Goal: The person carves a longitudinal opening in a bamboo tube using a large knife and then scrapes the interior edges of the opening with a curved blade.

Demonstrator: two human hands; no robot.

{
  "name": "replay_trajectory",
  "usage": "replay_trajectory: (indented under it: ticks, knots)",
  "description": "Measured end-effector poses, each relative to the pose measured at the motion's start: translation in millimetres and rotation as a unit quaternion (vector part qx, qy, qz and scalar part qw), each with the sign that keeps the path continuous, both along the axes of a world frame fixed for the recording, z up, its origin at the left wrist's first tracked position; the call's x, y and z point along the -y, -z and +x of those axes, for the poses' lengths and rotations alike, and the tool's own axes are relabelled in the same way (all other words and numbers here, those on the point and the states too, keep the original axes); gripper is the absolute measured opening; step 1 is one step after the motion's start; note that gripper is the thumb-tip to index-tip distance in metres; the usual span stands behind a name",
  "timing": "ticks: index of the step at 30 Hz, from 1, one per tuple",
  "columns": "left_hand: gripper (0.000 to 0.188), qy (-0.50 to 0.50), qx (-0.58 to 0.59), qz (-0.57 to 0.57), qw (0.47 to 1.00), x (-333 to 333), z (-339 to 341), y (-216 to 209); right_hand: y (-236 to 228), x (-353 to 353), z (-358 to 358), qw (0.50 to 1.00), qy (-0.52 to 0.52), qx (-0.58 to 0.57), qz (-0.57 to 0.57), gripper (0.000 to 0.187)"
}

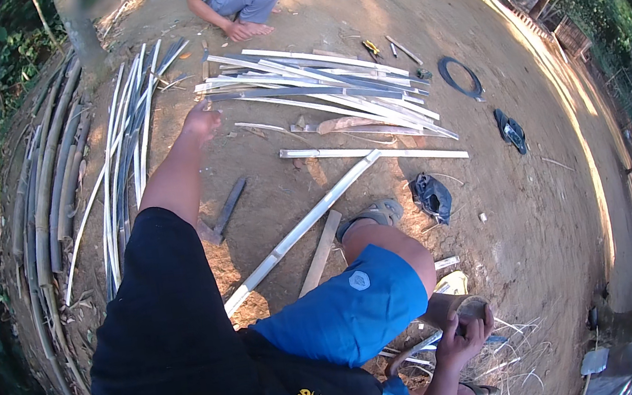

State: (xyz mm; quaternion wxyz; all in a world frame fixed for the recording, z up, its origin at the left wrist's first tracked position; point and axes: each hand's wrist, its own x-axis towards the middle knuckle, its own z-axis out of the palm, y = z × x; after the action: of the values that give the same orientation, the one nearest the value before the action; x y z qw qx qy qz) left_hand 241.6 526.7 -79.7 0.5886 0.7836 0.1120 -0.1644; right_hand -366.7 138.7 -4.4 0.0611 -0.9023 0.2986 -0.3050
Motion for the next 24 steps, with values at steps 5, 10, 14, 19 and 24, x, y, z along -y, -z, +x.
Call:
replay_trajectory:
  ticks: [5,10,14,19,24]
  knots:
    - [0.085,0.004,0.009,-0.008,1.000,1,9,-1,2,-5,1,1.000,-0.013,0.013,-0.011,0.033]
    - [0.084,0.016,-0.009,0.003,1.000,6,-3,0,4,1,2,0.999,-0.025,0.024,-0.041,0.036]
    - [0.084,0.015,-0.022,0.013,1.000,-5,-4,10,3,7,7,0.999,-0.022,0.025,-0.035,0.037]
    - [0.085,0.008,-0.026,0.018,0.999,-6,-8,16,7,17,6,0.999,-0.012,0.036,-0.018,0.037]
    - [0.082,-0.004,-0.029,0.016,0.999,-10,-10,26,8,27,3,0.999,0.032,0.038,0.000,0.040]
